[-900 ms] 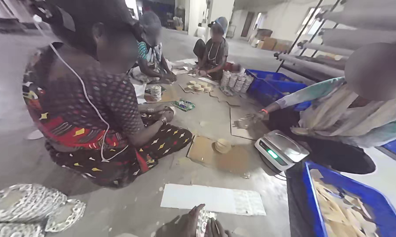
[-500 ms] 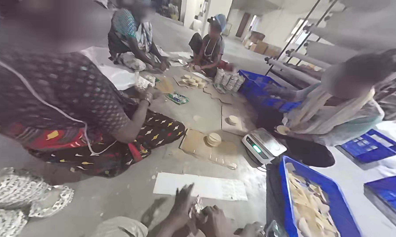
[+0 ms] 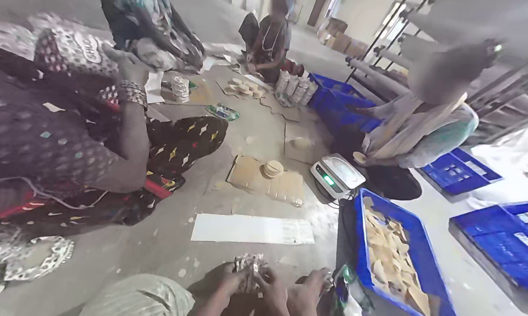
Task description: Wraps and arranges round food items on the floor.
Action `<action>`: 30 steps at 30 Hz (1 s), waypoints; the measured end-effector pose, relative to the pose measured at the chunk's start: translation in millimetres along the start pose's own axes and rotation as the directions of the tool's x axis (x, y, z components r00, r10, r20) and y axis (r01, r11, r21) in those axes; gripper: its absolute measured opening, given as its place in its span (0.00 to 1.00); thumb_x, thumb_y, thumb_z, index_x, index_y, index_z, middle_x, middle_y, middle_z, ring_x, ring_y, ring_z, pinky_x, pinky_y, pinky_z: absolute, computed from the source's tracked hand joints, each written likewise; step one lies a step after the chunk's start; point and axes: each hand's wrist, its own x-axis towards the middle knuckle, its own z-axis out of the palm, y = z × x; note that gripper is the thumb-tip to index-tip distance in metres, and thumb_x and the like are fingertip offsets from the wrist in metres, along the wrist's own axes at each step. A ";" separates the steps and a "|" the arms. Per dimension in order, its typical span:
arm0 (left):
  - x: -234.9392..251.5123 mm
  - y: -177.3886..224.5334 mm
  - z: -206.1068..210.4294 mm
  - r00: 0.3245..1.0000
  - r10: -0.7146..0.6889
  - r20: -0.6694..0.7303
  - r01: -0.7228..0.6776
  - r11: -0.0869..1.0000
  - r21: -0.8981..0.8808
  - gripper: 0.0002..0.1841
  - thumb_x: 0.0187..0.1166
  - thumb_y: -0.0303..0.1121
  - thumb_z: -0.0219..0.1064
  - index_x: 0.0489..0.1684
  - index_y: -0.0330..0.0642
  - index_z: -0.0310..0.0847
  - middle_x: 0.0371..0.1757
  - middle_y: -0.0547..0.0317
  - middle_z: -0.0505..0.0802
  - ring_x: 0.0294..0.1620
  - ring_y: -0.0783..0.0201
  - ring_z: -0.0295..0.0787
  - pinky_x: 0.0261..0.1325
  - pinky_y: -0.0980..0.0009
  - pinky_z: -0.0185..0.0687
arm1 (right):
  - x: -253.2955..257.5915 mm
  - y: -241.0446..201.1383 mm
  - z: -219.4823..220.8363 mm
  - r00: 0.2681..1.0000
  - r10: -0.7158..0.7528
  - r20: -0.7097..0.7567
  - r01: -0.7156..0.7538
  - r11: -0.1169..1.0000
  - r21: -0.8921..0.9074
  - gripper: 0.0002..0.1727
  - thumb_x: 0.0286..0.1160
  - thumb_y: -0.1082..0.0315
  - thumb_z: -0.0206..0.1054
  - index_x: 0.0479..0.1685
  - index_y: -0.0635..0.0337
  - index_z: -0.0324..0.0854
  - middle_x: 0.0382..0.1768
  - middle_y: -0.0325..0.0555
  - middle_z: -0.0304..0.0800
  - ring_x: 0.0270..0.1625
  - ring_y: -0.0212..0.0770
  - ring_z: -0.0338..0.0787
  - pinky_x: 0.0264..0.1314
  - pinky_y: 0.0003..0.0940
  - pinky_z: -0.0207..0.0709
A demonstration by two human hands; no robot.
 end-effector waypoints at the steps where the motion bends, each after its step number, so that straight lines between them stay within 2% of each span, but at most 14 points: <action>1: 0.6 -2.2 -0.1 1.000 -0.001 -0.007 0.002 0.999 0.043 0.33 0.70 0.59 0.77 0.67 0.42 0.86 0.66 0.43 0.90 0.74 0.46 0.82 0.78 0.42 0.72 | 3.9 5.0 -1.1 0.997 0.041 0.062 -0.050 0.989 0.137 0.19 0.77 0.61 0.74 0.57 0.66 0.84 0.51 0.54 0.92 0.53 0.46 0.91 0.62 0.51 0.81; 3: -0.6 -5.6 1.6 1.000 0.026 -0.002 -0.026 0.999 -0.028 0.32 0.72 0.53 0.78 0.67 0.38 0.84 0.68 0.40 0.89 0.74 0.46 0.82 0.79 0.43 0.72 | 11.9 12.1 -5.6 0.977 0.119 0.175 -0.158 0.959 0.234 0.27 0.78 0.60 0.74 0.69 0.68 0.76 0.56 0.59 0.89 0.57 0.50 0.89 0.66 0.51 0.80; 5: -4.3 -5.9 2.1 0.999 0.047 0.018 -0.044 0.992 -0.120 0.28 0.75 0.45 0.77 0.68 0.34 0.82 0.68 0.38 0.88 0.73 0.45 0.82 0.78 0.46 0.74 | 22.8 18.1 -10.0 0.954 0.176 0.244 -0.220 0.961 0.166 0.29 0.78 0.53 0.73 0.71 0.64 0.78 0.57 0.58 0.91 0.60 0.51 0.89 0.69 0.57 0.77; 9: -10.3 -7.7 1.3 0.996 0.077 0.038 -0.073 0.992 -0.107 0.24 0.78 0.41 0.75 0.65 0.31 0.81 0.64 0.38 0.88 0.68 0.46 0.84 0.73 0.47 0.76 | 23.0 11.4 -12.2 0.967 0.140 0.213 -0.197 0.942 0.272 0.17 0.80 0.59 0.72 0.54 0.64 0.85 0.42 0.51 0.91 0.43 0.43 0.88 0.53 0.48 0.81; 11: -11.2 -6.7 0.6 0.996 0.087 0.023 -0.086 0.996 -0.034 0.25 0.76 0.44 0.76 0.61 0.32 0.84 0.60 0.39 0.90 0.66 0.46 0.86 0.72 0.46 0.77 | 25.3 11.7 -13.3 0.973 0.137 0.183 -0.181 0.952 0.247 0.16 0.77 0.59 0.74 0.52 0.64 0.86 0.42 0.51 0.92 0.44 0.45 0.90 0.55 0.51 0.82; 13: -12.2 -11.2 0.3 0.996 0.089 0.018 -0.089 0.996 -0.012 0.25 0.76 0.45 0.76 0.61 0.32 0.85 0.61 0.39 0.90 0.66 0.46 0.85 0.72 0.46 0.77 | 20.4 9.1 -13.0 0.977 0.157 0.146 -0.183 0.966 0.184 0.17 0.78 0.58 0.73 0.51 0.63 0.87 0.43 0.52 0.92 0.46 0.47 0.90 0.56 0.55 0.80; 15: -15.9 -13.5 1.9 0.996 0.086 0.020 -0.085 0.994 -0.065 0.22 0.78 0.39 0.75 0.62 0.31 0.83 0.62 0.38 0.89 0.66 0.46 0.86 0.72 0.47 0.78 | 14.4 7.9 -13.8 0.980 0.155 0.123 -0.172 0.976 0.137 0.16 0.78 0.58 0.73 0.50 0.63 0.88 0.44 0.53 0.93 0.48 0.48 0.90 0.60 0.58 0.79; 17: -21.7 -16.0 2.4 0.996 0.079 0.036 -0.077 0.995 -0.067 0.20 0.78 0.34 0.73 0.64 0.30 0.82 0.63 0.37 0.89 0.68 0.45 0.85 0.74 0.47 0.77 | 9.1 16.5 -11.8 0.986 0.136 0.097 -0.148 0.981 0.128 0.13 0.77 0.60 0.74 0.47 0.62 0.90 0.41 0.51 0.94 0.45 0.47 0.91 0.58 0.56 0.79; 20: -20.5 -25.1 0.4 0.993 0.097 0.071 -0.093 0.994 -0.064 0.19 0.78 0.33 0.73 0.61 0.30 0.83 0.59 0.37 0.90 0.62 0.45 0.87 0.68 0.46 0.81 | 0.2 27.9 -8.1 0.995 0.081 0.060 -0.088 0.988 0.127 0.12 0.75 0.61 0.74 0.42 0.63 0.90 0.37 0.50 0.93 0.44 0.47 0.91 0.58 0.55 0.79; 22: -18.7 -26.6 -0.5 0.994 0.087 0.071 -0.082 0.995 -0.065 0.23 0.78 0.43 0.75 0.60 0.32 0.85 0.58 0.38 0.91 0.62 0.45 0.88 0.68 0.45 0.80 | -3.6 33.1 -6.3 0.995 0.078 0.060 -0.083 0.992 0.091 0.13 0.73 0.58 0.76 0.41 0.61 0.91 0.40 0.50 0.94 0.52 0.51 0.90 0.68 0.59 0.73; 23: -19.4 -25.2 -0.3 0.995 0.083 0.058 -0.080 0.995 -0.061 0.24 0.78 0.46 0.75 0.59 0.32 0.86 0.58 0.38 0.91 0.62 0.46 0.87 0.69 0.45 0.79 | -4.5 34.7 -4.4 0.996 0.081 0.041 -0.084 0.994 0.072 0.14 0.72 0.56 0.77 0.40 0.60 0.91 0.39 0.50 0.94 0.54 0.53 0.89 0.68 0.61 0.72; 24: -20.9 -24.2 1.6 0.996 0.087 0.036 -0.085 0.994 -0.073 0.22 0.79 0.46 0.74 0.56 0.33 0.87 0.55 0.39 0.92 0.60 0.47 0.88 0.67 0.45 0.79 | -5.4 35.5 -2.7 0.995 0.095 0.019 -0.096 0.993 0.068 0.16 0.71 0.54 0.78 0.40 0.59 0.92 0.41 0.51 0.94 0.56 0.56 0.87 0.67 0.63 0.72; 27: -25.2 -21.0 5.6 0.996 0.091 -0.012 -0.092 0.994 -0.061 0.21 0.82 0.46 0.70 0.51 0.32 0.88 0.52 0.40 0.92 0.57 0.47 0.88 0.65 0.44 0.79 | -5.0 33.3 -0.1 0.986 0.163 -0.028 -0.159 0.981 0.114 0.19 0.73 0.50 0.76 0.49 0.55 0.95 0.54 0.58 0.91 0.67 0.62 0.82 0.70 0.65 0.71; 30: -36.4 -15.9 3.0 0.992 0.119 -0.035 -0.120 0.992 -0.028 0.20 0.84 0.44 0.68 0.51 0.30 0.88 0.51 0.39 0.92 0.57 0.48 0.88 0.67 0.46 0.78 | -8.7 26.6 1.3 0.974 0.218 -0.055 -0.211 0.971 0.116 0.21 0.72 0.48 0.76 0.45 0.57 0.95 0.61 0.64 0.86 0.67 0.64 0.81 0.68 0.66 0.72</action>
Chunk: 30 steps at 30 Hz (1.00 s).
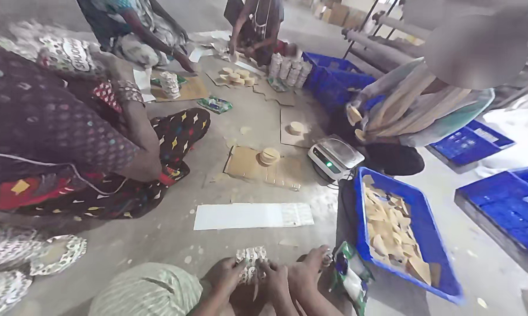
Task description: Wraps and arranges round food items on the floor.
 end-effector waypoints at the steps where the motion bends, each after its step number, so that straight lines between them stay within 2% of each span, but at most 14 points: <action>1: -5.2 3.8 -1.6 0.999 0.032 -0.006 -0.032 0.999 0.003 0.18 0.85 0.42 0.68 0.48 0.30 0.87 0.48 0.41 0.92 0.53 0.50 0.87 0.64 0.48 0.79 | -3.2 -1.1 -0.2 1.000 0.001 -0.006 -0.001 1.000 0.010 0.20 0.72 0.48 0.76 0.44 0.58 0.95 0.63 0.66 0.84 0.68 0.65 0.80 0.69 0.66 0.71; 3: -11.6 2.6 -4.0 0.997 0.078 -0.009 -0.077 0.996 0.044 0.17 0.85 0.40 0.67 0.45 0.30 0.88 0.43 0.44 0.92 0.49 0.53 0.88 0.61 0.51 0.80 | -10.5 2.3 3.9 0.999 -0.018 -0.051 0.021 0.998 0.053 0.18 0.71 0.51 0.77 0.36 0.60 0.94 0.55 0.64 0.87 0.61 0.61 0.82 0.67 0.63 0.70; 4: -10.9 -2.8 -3.2 0.997 0.081 -0.009 -0.081 0.994 0.073 0.17 0.86 0.41 0.66 0.45 0.31 0.88 0.43 0.43 0.92 0.49 0.52 0.89 0.61 0.49 0.81 | -13.2 5.5 7.8 0.996 -0.025 -0.091 0.031 0.997 0.065 0.18 0.71 0.52 0.78 0.29 0.60 0.92 0.42 0.58 0.91 0.52 0.55 0.86 0.62 0.60 0.72; 6: -5.1 -10.3 1.7 0.996 0.088 -0.011 -0.087 0.995 0.050 0.17 0.86 0.39 0.66 0.47 0.30 0.88 0.44 0.41 0.93 0.50 0.50 0.90 0.62 0.49 0.81 | -13.3 7.9 10.2 0.994 -0.025 -0.110 0.033 0.997 0.073 0.18 0.71 0.53 0.78 0.25 0.60 0.90 0.36 0.54 0.91 0.47 0.52 0.87 0.60 0.58 0.73; 9: -3.9 -12.7 2.9 0.993 0.116 -0.011 -0.116 0.993 -0.018 0.15 0.84 0.37 0.68 0.51 0.29 0.88 0.48 0.41 0.93 0.54 0.51 0.90 0.66 0.51 0.80 | -13.5 5.7 5.8 0.999 0.019 -0.049 -0.014 0.996 0.091 0.18 0.72 0.51 0.77 0.42 0.58 0.96 0.64 0.65 0.85 0.68 0.62 0.80 0.74 0.63 0.67; 10: -2.5 -12.0 2.5 0.993 0.118 -0.013 -0.118 0.993 -0.022 0.16 0.82 0.39 0.71 0.52 0.31 0.88 0.49 0.42 0.94 0.55 0.52 0.90 0.66 0.51 0.81 | -13.1 3.2 4.2 0.999 0.020 -0.036 -0.017 0.996 0.085 0.18 0.72 0.51 0.78 0.46 0.56 0.96 0.67 0.65 0.84 0.71 0.63 0.79 0.75 0.63 0.66; 12: -2.1 -9.7 2.2 0.995 0.095 -0.016 -0.095 0.995 0.009 0.18 0.81 0.42 0.72 0.51 0.32 0.89 0.48 0.43 0.94 0.54 0.52 0.91 0.66 0.51 0.81 | -12.3 1.4 3.4 0.999 0.012 -0.040 -0.010 0.999 0.046 0.17 0.71 0.50 0.78 0.44 0.54 0.96 0.63 0.61 0.88 0.69 0.61 0.81 0.75 0.64 0.66; 16: -4.9 -2.8 1.9 0.994 0.104 -0.039 -0.100 0.991 0.094 0.17 0.84 0.41 0.69 0.46 0.31 0.89 0.44 0.42 0.93 0.51 0.50 0.89 0.64 0.49 0.80 | -12.2 -3.6 2.5 0.999 0.003 -0.047 -0.002 1.000 0.007 0.19 0.71 0.48 0.77 0.43 0.56 0.95 0.67 0.65 0.84 0.75 0.66 0.75 0.77 0.67 0.63; 18: -5.6 1.1 0.9 0.996 0.083 -0.030 -0.077 0.982 0.170 0.19 0.86 0.43 0.66 0.46 0.30 0.89 0.46 0.40 0.92 0.54 0.48 0.89 0.66 0.48 0.78 | -15.0 -7.3 2.5 0.998 0.008 -0.062 -0.008 1.000 -0.006 0.19 0.72 0.49 0.77 0.41 0.58 0.95 0.67 0.67 0.82 0.74 0.67 0.74 0.75 0.67 0.64; 20: -6.2 5.4 0.4 0.999 0.050 -0.018 -0.044 0.974 0.223 0.22 0.88 0.46 0.63 0.48 0.30 0.88 0.49 0.38 0.92 0.57 0.46 0.88 0.68 0.46 0.76 | -17.7 -9.9 3.2 0.996 0.015 -0.090 -0.019 0.999 -0.040 0.19 0.73 0.48 0.76 0.39 0.57 0.95 0.62 0.64 0.87 0.71 0.65 0.78 0.72 0.66 0.67; 23: -3.5 6.1 -0.5 0.997 0.063 -0.035 -0.058 0.989 0.137 0.22 0.85 0.48 0.66 0.50 0.32 0.89 0.50 0.41 0.93 0.57 0.49 0.89 0.68 0.47 0.78 | -13.1 -9.7 3.2 0.998 0.017 -0.055 -0.017 1.000 -0.005 0.20 0.75 0.48 0.75 0.50 0.55 0.95 0.68 0.64 0.84 0.75 0.65 0.76 0.76 0.66 0.65; 25: -2.8 2.2 1.5 0.997 0.056 -0.050 -0.051 0.993 0.105 0.22 0.76 0.49 0.76 0.48 0.36 0.91 0.48 0.45 0.95 0.55 0.52 0.92 0.67 0.48 0.81 | -12.9 -8.5 2.7 0.999 0.003 -0.038 -0.004 1.000 -0.028 0.19 0.71 0.48 0.77 0.46 0.54 0.95 0.59 0.58 0.90 0.69 0.61 0.81 0.74 0.65 0.67; 27: -5.9 4.1 2.6 0.998 0.020 -0.057 -0.013 0.993 0.114 0.21 0.76 0.49 0.76 0.47 0.35 0.91 0.48 0.44 0.94 0.55 0.50 0.90 0.67 0.47 0.80 | -18.7 -11.9 1.6 0.999 -0.010 -0.041 0.008 0.999 -0.049 0.18 0.73 0.50 0.77 0.37 0.58 0.94 0.43 0.52 0.94 0.57 0.55 0.87 0.67 0.61 0.71; 30: -7.7 7.8 1.4 0.997 0.028 -0.072 -0.016 0.987 0.158 0.22 0.79 0.48 0.73 0.44 0.33 0.90 0.45 0.43 0.93 0.52 0.49 0.89 0.64 0.47 0.79 | -18.8 -12.8 1.6 0.999 -0.029 -0.044 0.029 0.999 -0.013 0.18 0.72 0.52 0.77 0.30 0.59 0.92 0.40 0.53 0.92 0.57 0.57 0.84 0.69 0.62 0.68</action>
